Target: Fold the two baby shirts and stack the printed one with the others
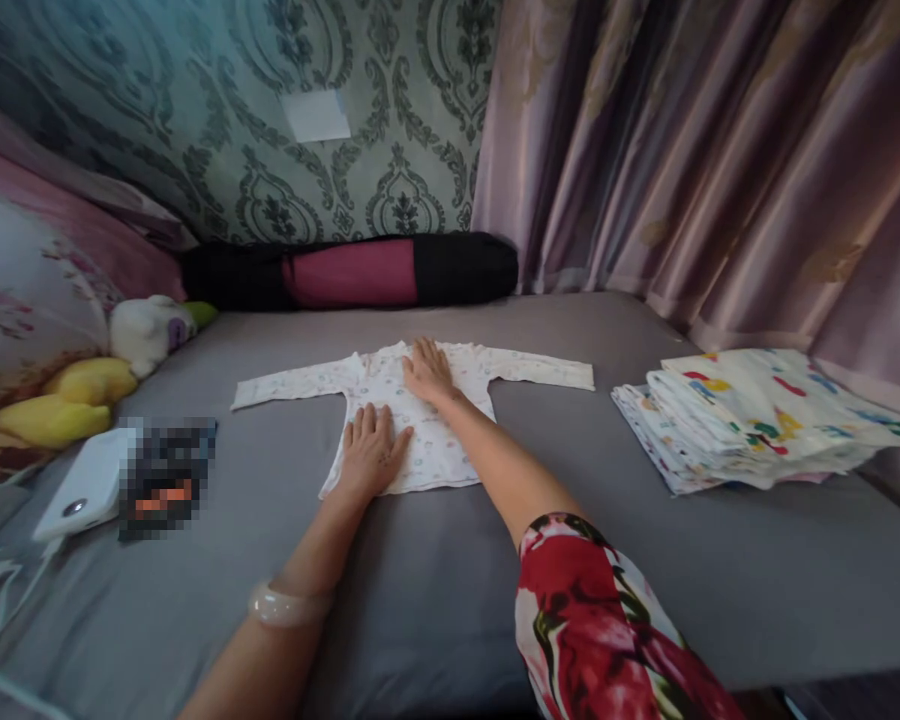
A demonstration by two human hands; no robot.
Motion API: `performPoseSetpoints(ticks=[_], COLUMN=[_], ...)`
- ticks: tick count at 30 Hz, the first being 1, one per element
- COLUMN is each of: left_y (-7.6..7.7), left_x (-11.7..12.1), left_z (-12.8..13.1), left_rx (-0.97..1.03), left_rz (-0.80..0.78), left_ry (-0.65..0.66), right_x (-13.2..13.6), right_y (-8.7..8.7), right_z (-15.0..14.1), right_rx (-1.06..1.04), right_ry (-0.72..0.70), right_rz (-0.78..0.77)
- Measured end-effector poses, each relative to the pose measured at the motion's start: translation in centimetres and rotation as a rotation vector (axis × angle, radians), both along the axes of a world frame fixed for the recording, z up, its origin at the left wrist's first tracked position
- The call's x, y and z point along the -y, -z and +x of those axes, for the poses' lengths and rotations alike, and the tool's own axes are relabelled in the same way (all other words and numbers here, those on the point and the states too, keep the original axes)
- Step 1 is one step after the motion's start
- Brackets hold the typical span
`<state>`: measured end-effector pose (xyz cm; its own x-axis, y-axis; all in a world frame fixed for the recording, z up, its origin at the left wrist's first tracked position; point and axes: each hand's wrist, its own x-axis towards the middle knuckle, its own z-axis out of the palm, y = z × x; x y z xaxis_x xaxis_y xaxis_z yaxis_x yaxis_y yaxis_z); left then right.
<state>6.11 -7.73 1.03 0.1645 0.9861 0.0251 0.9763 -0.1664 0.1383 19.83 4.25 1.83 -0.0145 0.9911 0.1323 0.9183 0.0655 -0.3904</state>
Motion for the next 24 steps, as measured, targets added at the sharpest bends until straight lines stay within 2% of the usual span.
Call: performPoseSetpoints(ticks=[4,7,16,20,24], left_y=[0.2,0.1,0.0,0.0,-0.1], left_x=[0.0,0.0,0.0,-0.1,0.0], left_z=[-0.3,-0.4,-0.4,-0.6,-0.6], left_rx=[0.001,0.005,0.041,0.067,0.077], left_rz=[0.021,0.008,-0.026,-0.021,-0.017], left_ry=[0.020,0.029,0.024,0.031,0.059], right_x=[1.4,2.0,2.8,3.1,4.5], right_y=[0.1,0.2,1.7,1.5,1.2], right_z=[3.1,4.7,5.8,6.0,5.7], right_rx=[0.087,0.135,0.223,0.190,0.164], right_ry=[0.235,0.315,0.267,0.257,0.151], right_rz=[-0.055,-0.095,-0.077,-0.036,-0.003])
